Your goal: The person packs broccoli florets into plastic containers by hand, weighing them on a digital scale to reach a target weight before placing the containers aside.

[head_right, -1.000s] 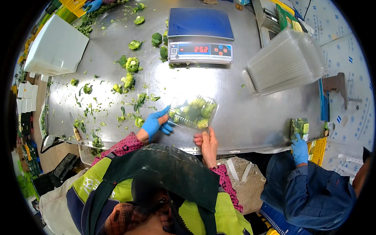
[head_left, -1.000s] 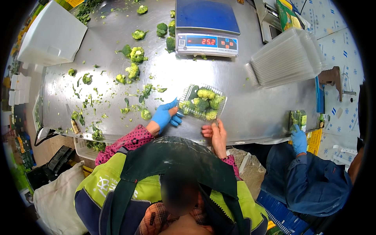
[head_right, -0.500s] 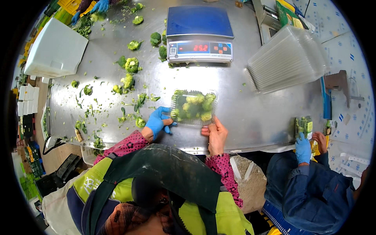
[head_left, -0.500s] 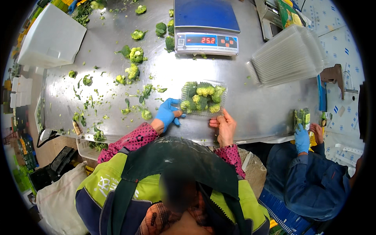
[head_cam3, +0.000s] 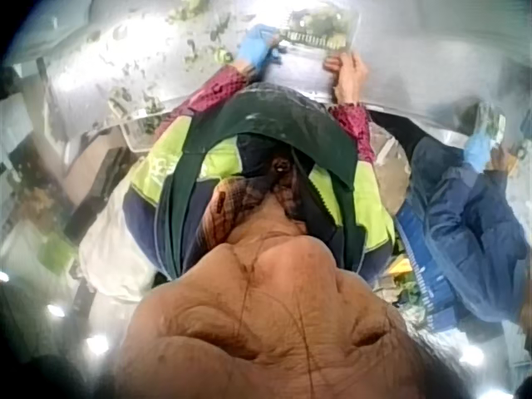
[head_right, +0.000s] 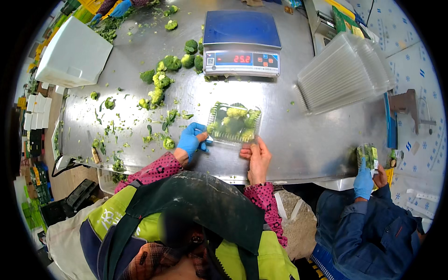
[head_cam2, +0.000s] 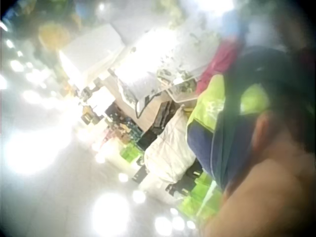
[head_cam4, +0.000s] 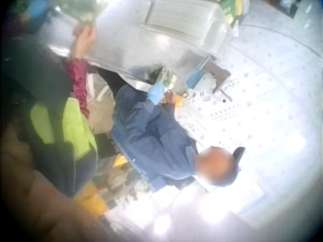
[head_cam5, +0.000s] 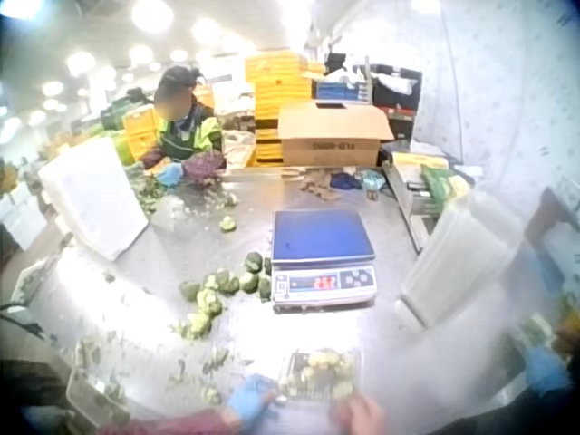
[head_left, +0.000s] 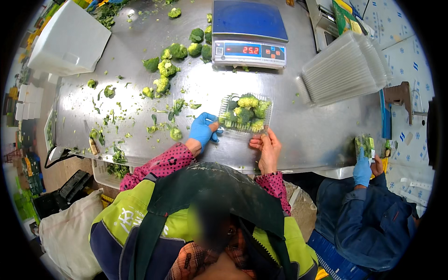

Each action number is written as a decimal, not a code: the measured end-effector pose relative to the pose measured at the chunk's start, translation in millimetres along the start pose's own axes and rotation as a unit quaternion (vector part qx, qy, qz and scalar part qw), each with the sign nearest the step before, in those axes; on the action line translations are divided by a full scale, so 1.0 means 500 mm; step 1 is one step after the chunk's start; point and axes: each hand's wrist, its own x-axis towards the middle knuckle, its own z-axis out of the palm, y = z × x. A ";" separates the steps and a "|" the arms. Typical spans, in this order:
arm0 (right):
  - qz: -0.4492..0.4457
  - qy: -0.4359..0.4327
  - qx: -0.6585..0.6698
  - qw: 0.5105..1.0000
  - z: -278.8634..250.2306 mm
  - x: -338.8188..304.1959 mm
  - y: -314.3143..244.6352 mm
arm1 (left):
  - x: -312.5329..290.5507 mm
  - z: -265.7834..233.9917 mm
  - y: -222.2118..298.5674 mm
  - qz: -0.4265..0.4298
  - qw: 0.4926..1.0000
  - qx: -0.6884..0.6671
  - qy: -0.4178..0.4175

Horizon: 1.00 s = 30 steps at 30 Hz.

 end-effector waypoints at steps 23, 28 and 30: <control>-0.281 0.430 -0.153 0.844 -0.462 0.032 -0.274 | -0.040 0.135 0.008 0.021 0.971 0.093 -0.219; -0.674 0.291 -0.442 0.516 -0.167 0.070 -0.549 | -0.072 0.100 0.024 0.058 0.979 0.088 -0.176; -0.661 0.257 -0.532 0.464 -0.117 0.107 -0.609 | -0.086 0.091 0.034 0.072 0.979 0.102 -0.161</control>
